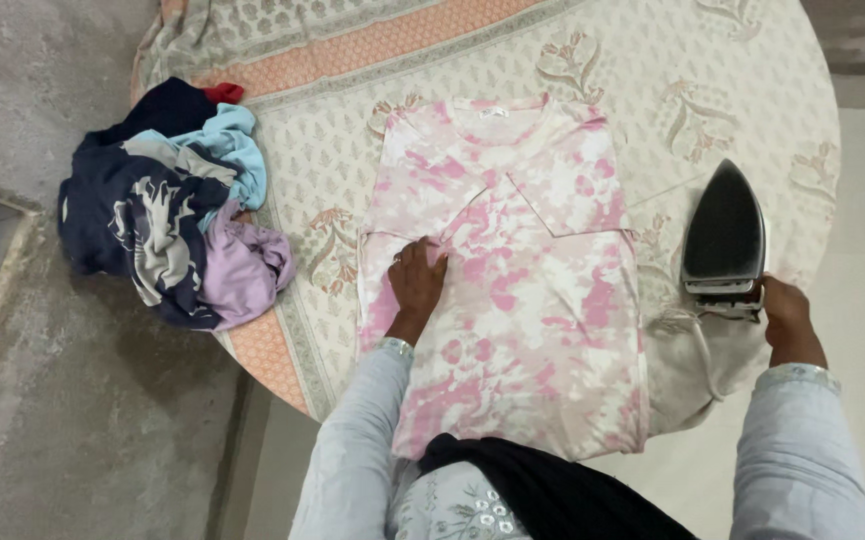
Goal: The person irons a pink and white patterned shirt on a bed, smoothing it with hands and using an iron. After folding the shirt, the person picks up a dark blue floral t-shirt, lays it flat, and begins ironing it.
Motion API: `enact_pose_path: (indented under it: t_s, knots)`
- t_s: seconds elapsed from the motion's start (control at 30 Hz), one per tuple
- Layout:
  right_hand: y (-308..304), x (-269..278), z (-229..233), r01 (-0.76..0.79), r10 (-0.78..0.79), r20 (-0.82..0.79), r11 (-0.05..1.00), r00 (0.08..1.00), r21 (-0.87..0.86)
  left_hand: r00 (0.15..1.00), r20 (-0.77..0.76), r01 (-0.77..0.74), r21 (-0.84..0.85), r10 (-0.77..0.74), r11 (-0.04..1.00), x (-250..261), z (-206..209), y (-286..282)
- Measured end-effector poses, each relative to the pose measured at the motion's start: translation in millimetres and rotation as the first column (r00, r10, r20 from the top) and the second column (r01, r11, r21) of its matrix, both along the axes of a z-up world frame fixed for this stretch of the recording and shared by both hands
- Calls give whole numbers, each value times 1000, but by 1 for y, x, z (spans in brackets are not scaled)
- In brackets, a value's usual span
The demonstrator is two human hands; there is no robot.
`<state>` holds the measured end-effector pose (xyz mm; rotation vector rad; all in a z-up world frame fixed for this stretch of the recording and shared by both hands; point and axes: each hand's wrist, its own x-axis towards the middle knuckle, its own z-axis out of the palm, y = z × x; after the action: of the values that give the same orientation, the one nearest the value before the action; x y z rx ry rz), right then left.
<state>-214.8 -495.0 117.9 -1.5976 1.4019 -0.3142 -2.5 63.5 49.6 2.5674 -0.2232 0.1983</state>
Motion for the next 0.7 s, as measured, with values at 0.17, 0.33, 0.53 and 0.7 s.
enact_pose_path:
  t_s: [0.17, 0.33, 0.53, 0.7]
  knots:
    - [-29, 9, -24, -151, 151, 0, 988, 989, 26, 987, -56, -156, -59, 153, 986, 39, 8, -33]
    - [-41, 15, -28, -23, -15, 126, 955, 992, 297, 982, 55, -176, -102, 182, 979, 41, -19, -29]
    - [-22, 38, -6, 137, 48, 268, 763, 962, -632, 963, 198, -145, -179, 180, 973, 34, -34, -24]
    - [88, 103, 1, -125, 625, 80, 278, 777, -952, 952, 242, -142, -198, 189, 970, 30, -18, -31]
